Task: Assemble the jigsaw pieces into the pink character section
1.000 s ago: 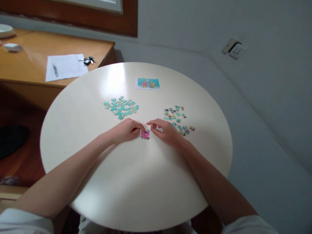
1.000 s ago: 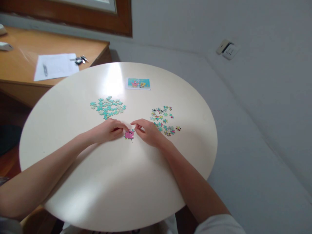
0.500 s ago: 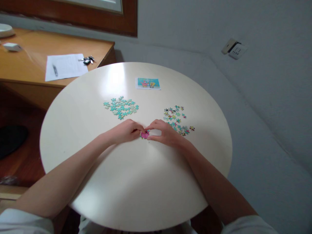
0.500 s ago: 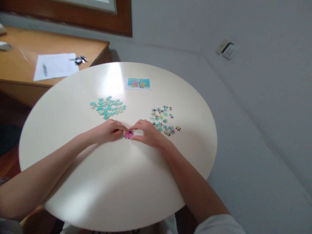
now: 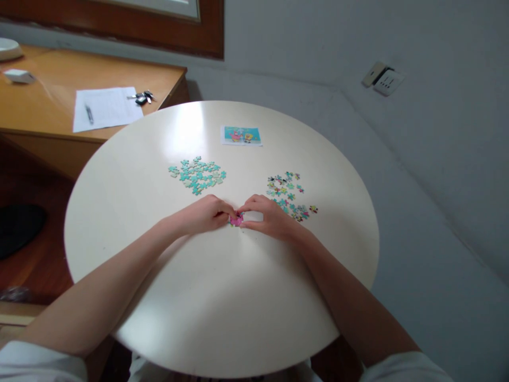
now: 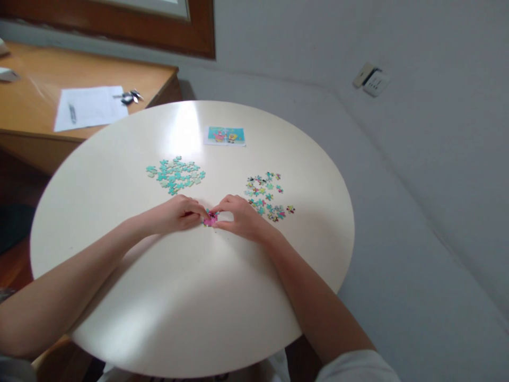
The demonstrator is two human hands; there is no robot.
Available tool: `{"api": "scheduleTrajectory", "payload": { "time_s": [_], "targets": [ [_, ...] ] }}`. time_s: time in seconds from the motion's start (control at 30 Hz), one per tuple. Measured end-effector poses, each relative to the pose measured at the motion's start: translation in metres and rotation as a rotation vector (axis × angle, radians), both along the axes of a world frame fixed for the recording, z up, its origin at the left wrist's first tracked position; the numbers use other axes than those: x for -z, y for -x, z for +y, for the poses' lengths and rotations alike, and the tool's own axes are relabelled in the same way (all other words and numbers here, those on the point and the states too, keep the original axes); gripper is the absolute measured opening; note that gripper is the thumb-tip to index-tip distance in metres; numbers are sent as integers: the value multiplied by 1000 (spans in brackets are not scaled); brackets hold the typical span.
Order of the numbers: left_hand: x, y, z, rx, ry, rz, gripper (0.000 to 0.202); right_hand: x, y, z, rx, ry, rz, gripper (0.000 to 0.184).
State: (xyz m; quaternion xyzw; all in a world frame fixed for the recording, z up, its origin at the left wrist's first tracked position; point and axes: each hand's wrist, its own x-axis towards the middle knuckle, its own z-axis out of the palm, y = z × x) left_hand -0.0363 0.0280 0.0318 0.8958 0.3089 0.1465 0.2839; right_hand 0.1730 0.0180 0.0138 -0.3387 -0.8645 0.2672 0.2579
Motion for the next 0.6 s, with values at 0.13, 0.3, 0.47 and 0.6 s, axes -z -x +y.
{"api": "scheduleTrajectory", "payload": {
  "time_s": [0.13,0.3,0.47,0.6],
  "targets": [
    [-1,-1,-1,18,-1,-11,33,-1,0,0,-4,-4,-3,19],
    [-2,-1,-1,36,0,-6,33,0,-1,1,-8,-13,-4,19],
    [0,0,-1,46,1,-18,33,-2,0,0,-10,-16,-3,18],
    [0,-1,-1,48,-3,-29,32,-1,0,0,-9,-15,-1,17]
  ]
}}
